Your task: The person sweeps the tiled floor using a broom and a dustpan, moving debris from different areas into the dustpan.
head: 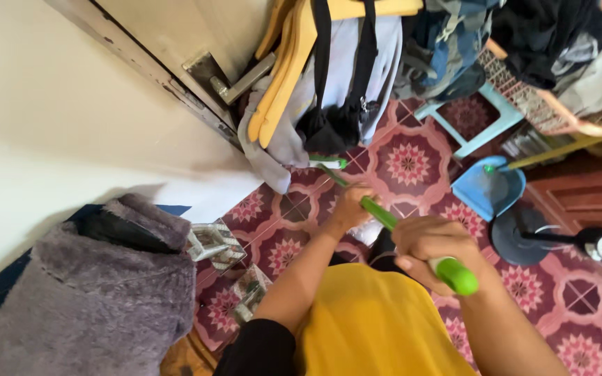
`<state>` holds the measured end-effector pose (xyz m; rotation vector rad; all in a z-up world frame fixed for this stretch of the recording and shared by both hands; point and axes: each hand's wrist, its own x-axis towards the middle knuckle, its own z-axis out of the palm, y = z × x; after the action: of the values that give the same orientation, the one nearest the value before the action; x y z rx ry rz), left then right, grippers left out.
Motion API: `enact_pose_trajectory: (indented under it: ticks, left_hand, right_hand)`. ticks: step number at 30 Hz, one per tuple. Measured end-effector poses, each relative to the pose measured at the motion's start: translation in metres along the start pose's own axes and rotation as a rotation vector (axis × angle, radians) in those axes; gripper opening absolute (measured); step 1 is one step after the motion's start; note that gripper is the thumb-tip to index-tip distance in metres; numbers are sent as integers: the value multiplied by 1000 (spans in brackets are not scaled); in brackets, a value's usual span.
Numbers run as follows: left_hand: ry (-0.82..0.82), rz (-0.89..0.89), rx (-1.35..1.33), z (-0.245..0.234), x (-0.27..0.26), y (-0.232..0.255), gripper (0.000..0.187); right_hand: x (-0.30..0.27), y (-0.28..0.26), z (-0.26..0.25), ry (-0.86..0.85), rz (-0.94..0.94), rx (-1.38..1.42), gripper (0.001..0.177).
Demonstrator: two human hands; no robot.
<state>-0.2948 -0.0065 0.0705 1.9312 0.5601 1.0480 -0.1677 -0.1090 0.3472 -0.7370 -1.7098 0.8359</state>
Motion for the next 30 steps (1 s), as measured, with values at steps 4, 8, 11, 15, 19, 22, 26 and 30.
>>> enact_pose_trajectory:
  ticks: [4,8,11,15,19,22,26,30]
  left_hand:
    - [-2,-22,-37,21,29,-4,31]
    - [-90,-283,-54,21,25,-29,30]
    - [-53,-188,-76,23,8,-39,27]
    - [-11,-71,-42,16,-17,-41,31]
    - [-39,-249,43,6,-24,-36,33]
    - [-84,-310,51,4,-24,-22,31]
    - [41,-36,118,28,12,-28,26]
    - [-11,-101,22,28,16,-43,21]
  right_hand:
    - [0,1,-16,-37,-62,-83,28]
    - [5,37,-13,-223,48,-104,36]
    - [3,44,-14,-337,117,-9,38]
    - [7,42,-23,-374,59,109,36]
    - [13,34,-25,-391,80,141,35]
    - [10,15,-27,-323,66,125,28]
    - [11,4,-41,-178,45,92,28]
    - [10,13,-9,-179,81,27,34]
